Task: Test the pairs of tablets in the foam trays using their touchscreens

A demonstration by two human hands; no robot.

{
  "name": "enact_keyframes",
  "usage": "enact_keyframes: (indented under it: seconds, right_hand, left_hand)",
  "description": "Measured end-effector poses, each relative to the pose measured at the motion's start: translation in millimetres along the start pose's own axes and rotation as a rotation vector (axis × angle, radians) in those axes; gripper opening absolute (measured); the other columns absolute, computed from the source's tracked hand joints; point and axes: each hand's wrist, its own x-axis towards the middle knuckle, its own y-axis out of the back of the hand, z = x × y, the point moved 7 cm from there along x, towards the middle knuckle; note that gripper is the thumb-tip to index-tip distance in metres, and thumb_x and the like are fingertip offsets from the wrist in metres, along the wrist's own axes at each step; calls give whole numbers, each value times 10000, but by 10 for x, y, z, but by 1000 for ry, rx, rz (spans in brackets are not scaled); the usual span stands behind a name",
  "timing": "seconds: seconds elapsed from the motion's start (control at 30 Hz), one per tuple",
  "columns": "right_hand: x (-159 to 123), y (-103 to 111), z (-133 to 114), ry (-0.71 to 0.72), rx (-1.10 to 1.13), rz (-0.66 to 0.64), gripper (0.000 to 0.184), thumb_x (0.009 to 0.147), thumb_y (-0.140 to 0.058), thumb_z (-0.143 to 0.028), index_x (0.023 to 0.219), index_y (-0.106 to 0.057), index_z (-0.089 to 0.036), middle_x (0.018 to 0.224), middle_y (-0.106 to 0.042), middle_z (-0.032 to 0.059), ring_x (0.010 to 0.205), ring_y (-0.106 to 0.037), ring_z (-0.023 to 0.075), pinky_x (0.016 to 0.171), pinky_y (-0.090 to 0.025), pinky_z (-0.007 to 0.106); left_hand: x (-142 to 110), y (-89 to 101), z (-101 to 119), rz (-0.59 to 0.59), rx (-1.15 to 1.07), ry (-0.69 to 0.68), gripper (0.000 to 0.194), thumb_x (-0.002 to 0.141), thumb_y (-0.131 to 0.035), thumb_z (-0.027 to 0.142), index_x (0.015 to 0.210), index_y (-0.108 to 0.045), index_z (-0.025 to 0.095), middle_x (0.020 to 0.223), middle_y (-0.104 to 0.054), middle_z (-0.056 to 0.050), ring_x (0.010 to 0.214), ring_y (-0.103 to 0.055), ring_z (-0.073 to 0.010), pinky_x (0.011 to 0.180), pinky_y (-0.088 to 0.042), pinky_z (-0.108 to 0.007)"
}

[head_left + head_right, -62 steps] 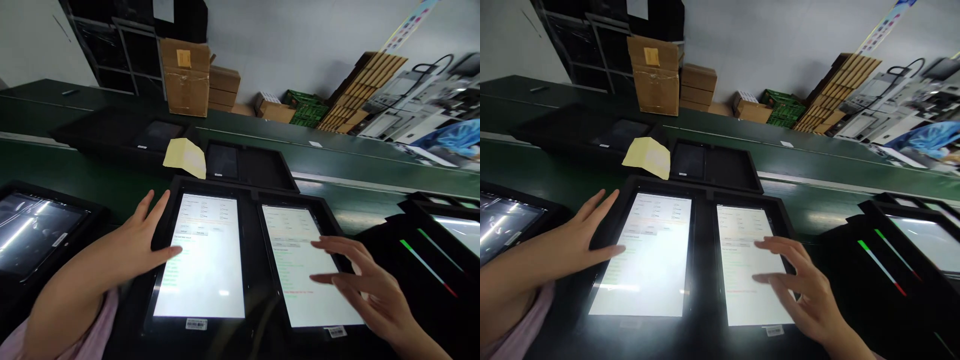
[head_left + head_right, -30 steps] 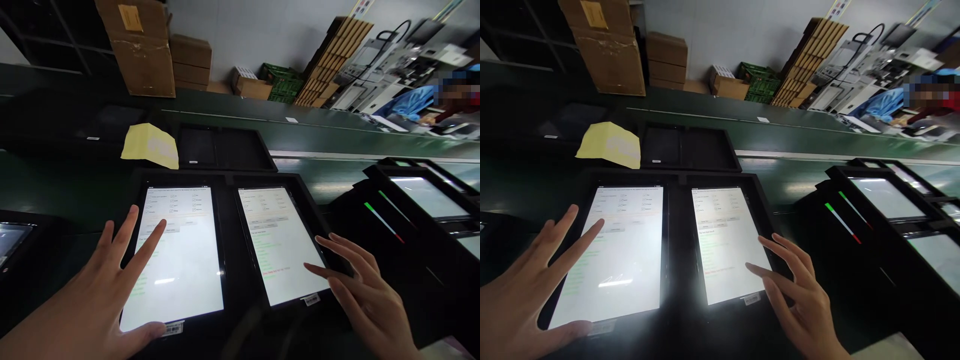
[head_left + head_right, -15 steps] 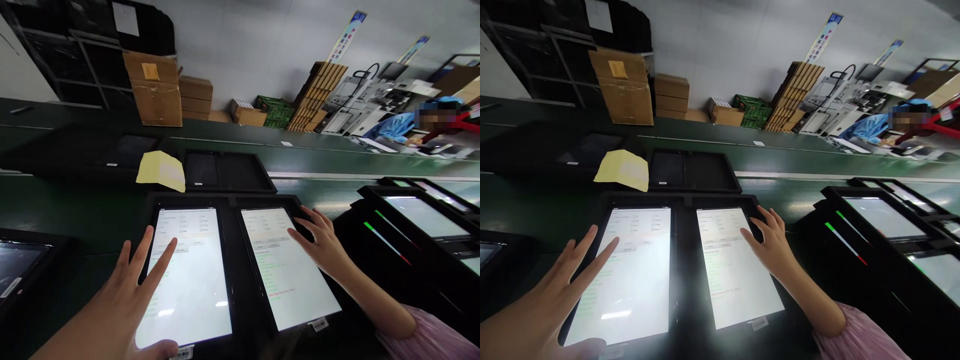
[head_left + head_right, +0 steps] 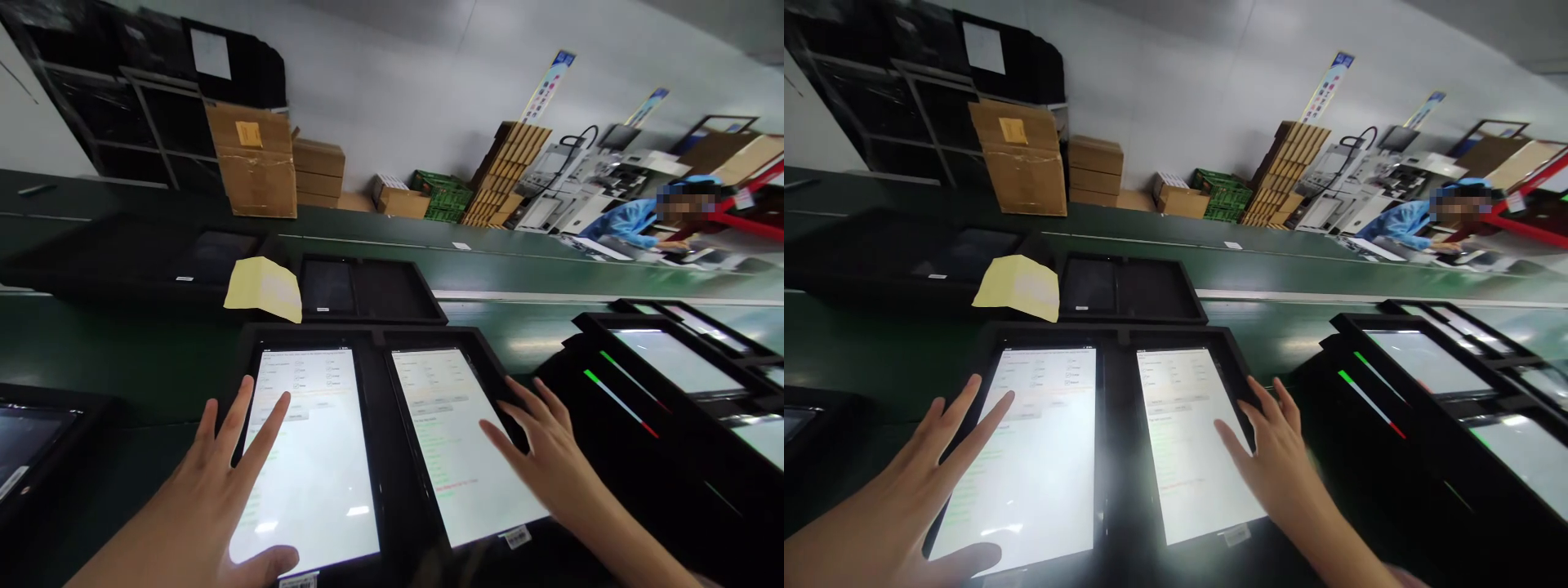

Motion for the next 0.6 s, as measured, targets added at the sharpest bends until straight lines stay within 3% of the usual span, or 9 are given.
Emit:
enact_keyframes:
  seconds: [0.2,0.3,0.37,0.43,0.5,0.6]
  right_hand:
    - [-120,151,119,-399,394,-220,623,617,-666,-802,886,-795,-255,1474,-548,80,1461,-348,428,1186,-321,624]
    - [-259,253,44,-549,697,-299,613,696,-698,-693,1178,-731,-315,1507,-520,42,1416,-437,394,1096,-479,549]
    - [-393,290,-33,-592,792,-395,715,764,-710,-601,1426,-534,-392,1562,-447,13,1388,-477,369,1015,-560,495]
    - [-498,336,-45,-613,756,-497,852,775,-741,-548,1526,-347,-462,1577,-417,-2,1316,-550,373,925,-618,481]
    - [-503,427,38,-649,705,-538,921,743,-769,-547,1534,-300,-496,1502,-517,9,1159,-658,399,801,-660,512]
    - [-167,670,174,-595,681,-431,826,727,-784,-506,1470,-424,-509,1224,-721,21,933,-739,396,652,-681,513]
  left_hand:
    - [73,-195,-127,-163,-74,16,994,794,-637,595,1559,-22,437,1676,151,2,1486,-74,-501,930,-560,-545]
    - [78,-195,-138,-107,-70,5,971,815,-614,597,1563,-22,414,1684,121,-22,1486,-100,-504,932,-554,-561]
    - [72,-211,-140,-93,-75,-12,963,818,-606,611,1563,-29,413,1687,112,-27,1483,-102,-513,922,-556,-574]
    - [67,-247,-157,-107,-88,-18,967,810,-604,635,1560,-33,419,1685,125,-22,1481,-90,-520,912,-561,-574]
    - [61,-273,-183,-101,-94,-11,958,810,-597,652,1558,-43,427,1687,123,-12,1485,-89,-514,917,-561,-566]
    - [48,-293,-178,-43,-98,-25,926,823,-580,659,1561,-70,429,1696,86,-6,1491,-129,-503,896,-579,-537]
